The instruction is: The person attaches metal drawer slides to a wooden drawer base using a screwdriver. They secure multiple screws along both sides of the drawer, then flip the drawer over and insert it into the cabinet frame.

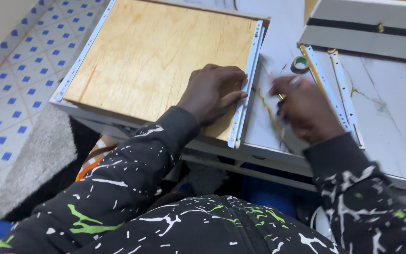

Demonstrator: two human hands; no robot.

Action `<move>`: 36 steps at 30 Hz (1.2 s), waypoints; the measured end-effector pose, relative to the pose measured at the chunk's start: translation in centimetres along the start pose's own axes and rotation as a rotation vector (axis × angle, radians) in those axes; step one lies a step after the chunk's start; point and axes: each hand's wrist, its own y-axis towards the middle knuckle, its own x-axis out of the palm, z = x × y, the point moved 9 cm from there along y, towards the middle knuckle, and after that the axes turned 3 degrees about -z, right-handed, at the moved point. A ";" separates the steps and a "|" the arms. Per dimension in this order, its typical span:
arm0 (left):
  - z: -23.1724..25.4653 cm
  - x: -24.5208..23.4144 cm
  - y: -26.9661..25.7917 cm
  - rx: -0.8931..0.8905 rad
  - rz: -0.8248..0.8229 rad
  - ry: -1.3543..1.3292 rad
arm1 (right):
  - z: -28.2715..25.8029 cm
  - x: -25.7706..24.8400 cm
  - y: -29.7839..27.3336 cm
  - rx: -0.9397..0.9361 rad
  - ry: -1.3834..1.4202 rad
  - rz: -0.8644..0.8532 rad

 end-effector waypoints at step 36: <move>-0.6 0.9 6.5 0.266 0.115 0.188 | -12.1 0.3 16.0 -0.653 0.382 -0.126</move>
